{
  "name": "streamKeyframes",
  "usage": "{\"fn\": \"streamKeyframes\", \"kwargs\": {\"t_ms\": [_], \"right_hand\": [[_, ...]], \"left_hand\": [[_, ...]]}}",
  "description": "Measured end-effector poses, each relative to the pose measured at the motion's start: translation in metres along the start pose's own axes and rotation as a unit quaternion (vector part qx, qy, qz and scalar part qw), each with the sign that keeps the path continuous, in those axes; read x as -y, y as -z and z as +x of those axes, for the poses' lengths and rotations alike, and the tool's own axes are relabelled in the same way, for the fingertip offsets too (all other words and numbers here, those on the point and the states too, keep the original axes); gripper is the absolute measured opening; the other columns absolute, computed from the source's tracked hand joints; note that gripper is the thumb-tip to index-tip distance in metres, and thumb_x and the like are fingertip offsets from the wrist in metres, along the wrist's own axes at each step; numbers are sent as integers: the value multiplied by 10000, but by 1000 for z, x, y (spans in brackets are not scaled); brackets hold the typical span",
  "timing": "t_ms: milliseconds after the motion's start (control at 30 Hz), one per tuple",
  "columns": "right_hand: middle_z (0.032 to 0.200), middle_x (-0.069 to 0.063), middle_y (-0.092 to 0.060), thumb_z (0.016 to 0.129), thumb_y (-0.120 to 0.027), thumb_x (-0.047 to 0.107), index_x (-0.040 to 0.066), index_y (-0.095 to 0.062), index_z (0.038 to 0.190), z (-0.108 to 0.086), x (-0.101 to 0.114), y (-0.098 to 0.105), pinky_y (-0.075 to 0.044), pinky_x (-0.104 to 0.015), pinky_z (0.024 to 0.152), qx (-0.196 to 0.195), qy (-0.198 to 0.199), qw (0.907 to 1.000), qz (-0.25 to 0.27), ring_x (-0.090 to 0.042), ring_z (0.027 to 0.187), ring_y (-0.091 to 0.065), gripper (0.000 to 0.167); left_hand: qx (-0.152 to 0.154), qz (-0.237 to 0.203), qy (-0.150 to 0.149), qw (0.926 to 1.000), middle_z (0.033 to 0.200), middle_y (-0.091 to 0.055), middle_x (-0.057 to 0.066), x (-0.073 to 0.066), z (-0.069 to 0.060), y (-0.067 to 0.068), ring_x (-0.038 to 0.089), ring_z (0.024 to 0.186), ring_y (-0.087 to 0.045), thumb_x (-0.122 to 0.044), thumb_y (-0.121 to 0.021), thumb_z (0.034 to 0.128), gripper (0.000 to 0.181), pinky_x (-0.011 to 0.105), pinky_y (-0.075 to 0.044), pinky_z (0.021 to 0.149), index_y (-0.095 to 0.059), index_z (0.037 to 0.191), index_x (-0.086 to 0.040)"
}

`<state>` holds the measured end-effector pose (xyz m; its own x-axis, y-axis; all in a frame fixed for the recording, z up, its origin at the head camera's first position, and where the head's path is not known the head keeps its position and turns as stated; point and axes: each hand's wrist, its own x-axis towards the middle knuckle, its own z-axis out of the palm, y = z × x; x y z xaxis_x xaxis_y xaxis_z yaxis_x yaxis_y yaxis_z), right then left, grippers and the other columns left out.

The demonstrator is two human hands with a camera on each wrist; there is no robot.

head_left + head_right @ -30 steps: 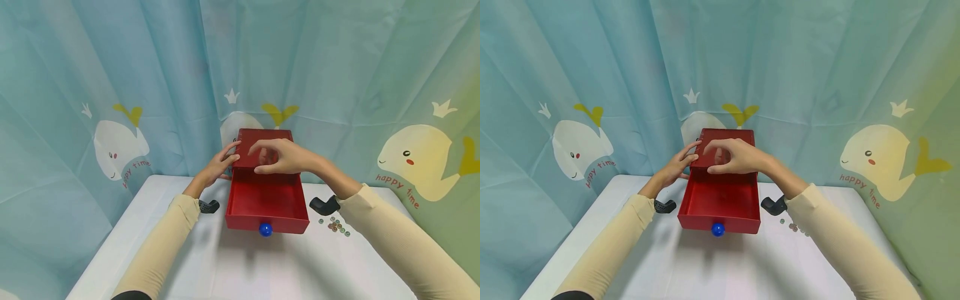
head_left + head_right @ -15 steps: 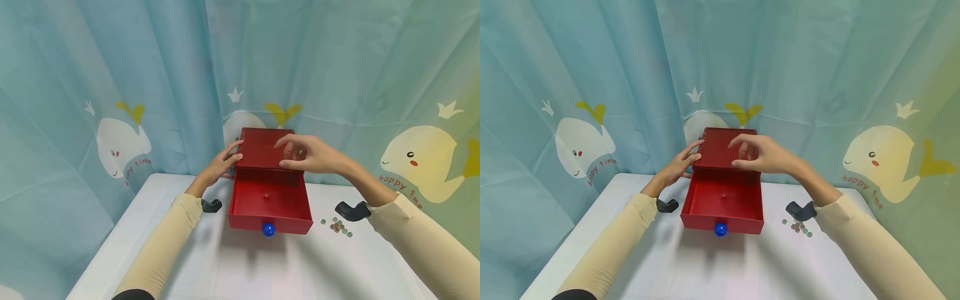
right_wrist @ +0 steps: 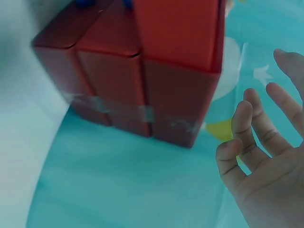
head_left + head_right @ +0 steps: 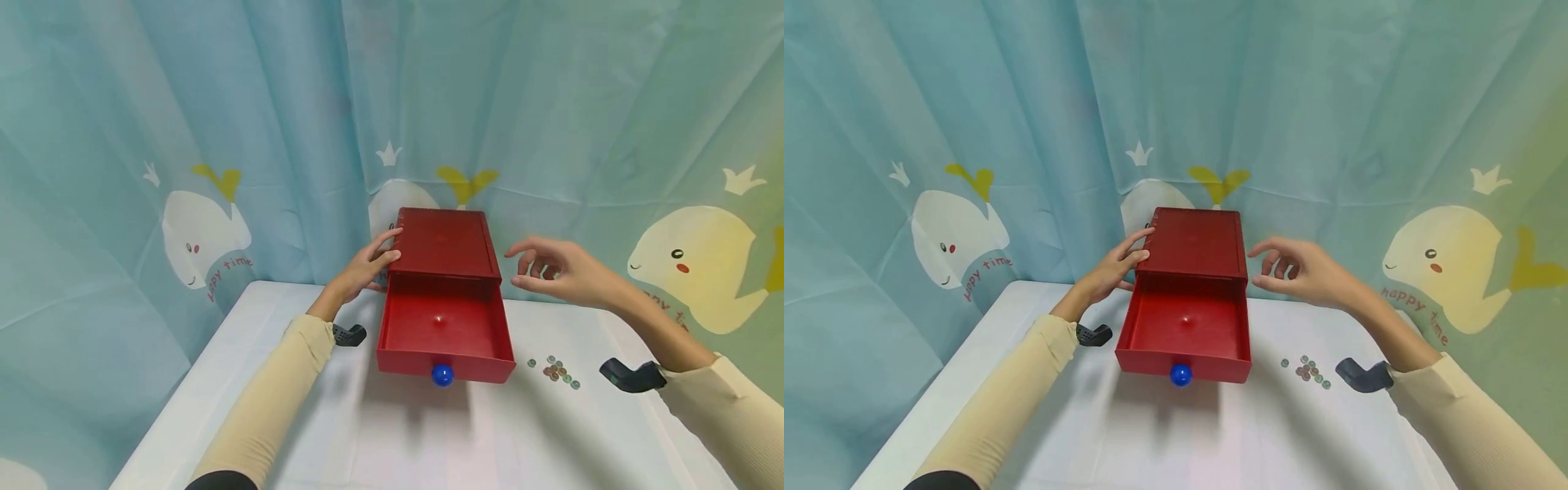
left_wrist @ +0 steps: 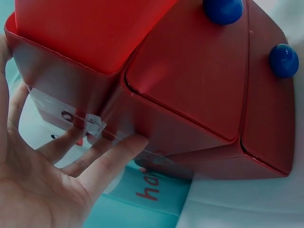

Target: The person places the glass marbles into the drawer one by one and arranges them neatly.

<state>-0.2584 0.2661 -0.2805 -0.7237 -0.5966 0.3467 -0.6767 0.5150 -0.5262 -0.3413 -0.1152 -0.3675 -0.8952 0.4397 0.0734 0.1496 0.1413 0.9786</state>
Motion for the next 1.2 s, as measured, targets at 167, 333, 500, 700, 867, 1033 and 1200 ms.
{"fn": "streamKeyframes", "kwargs": {"t_ms": [167,333,500,700,867,1033,1200], "right_hand": [[870,47,-655,890,-795,57,206,-662,1225,-25,-16,2,-510,-251,618,-161,-202,9997,22,-159,649,-621,390],[893,34,-660,884,-793,36,189,-665,1232,-51,-30,1,-502,-240,631,-293,-432,9986,-4,-147,663,-625,401],[908,18,-667,910,-770,57,182,-648,1253,-71,-45,-2,-481,-236,633,-253,-616,9978,-47,-142,687,-632,385],[925,-24,-659,929,-754,91,184,-648,1238,-96,-61,-10,-472,-242,624,-340,-955,9948,-42,-134,749,-655,340],[931,-4,-652,933,-743,82,173,-645,1247,-121,-76,-18,-473,-244,587,-387,-1049,9937,-103,-107,742,-670,341],[941,39,-641,921,-735,23,155,-642,1251,-151,-93,-24,-467,-232,590,-482,-1174,9919,1,-96,758,-668,367],[959,74,-664,921,-736,22,158,-634,1256,-174,-107,-35,-480,-228,609,-528,-1461,9878,60,-90,789,-678,376]], "left_hand": [[-3,-37,13,10000,1559,-423,88,1,1,-2,297,1376,-471,-398,-567,1023,587,589,-564,894,-359,1570,-449],[-7,1,7,10000,1566,-417,80,1,2,-3,288,1376,-473,-409,-572,1023,582,585,-568,889,-362,1563,-467],[-31,9,3,10000,1556,-425,78,1,1,-1,287,1364,-482,-401,-567,1027,579,583,-570,885,-359,1562,-474],[-89,20,-6,10000,1547,-437,84,0,-2,1,285,1366,-479,-392,-567,1026,582,568,-576,880,-362,1568,-453],[-161,6,14,9999,1522,-461,86,1,-4,-1,283,1353,-487,-388,-574,1023,574,570,-576,879,-380,1559,-453],[-40,-44,-41,10000,1534,-450,85,4,1,-8,281,1361,-483,-393,-571,1029,576,560,-577,881,-368,1564,-461],[-57,-54,-13,10000,1523,-462,85,3,4,-13,276,1354,-489,-387,-563,1024,571,557,-583,869,-378,1561,-452]]}}
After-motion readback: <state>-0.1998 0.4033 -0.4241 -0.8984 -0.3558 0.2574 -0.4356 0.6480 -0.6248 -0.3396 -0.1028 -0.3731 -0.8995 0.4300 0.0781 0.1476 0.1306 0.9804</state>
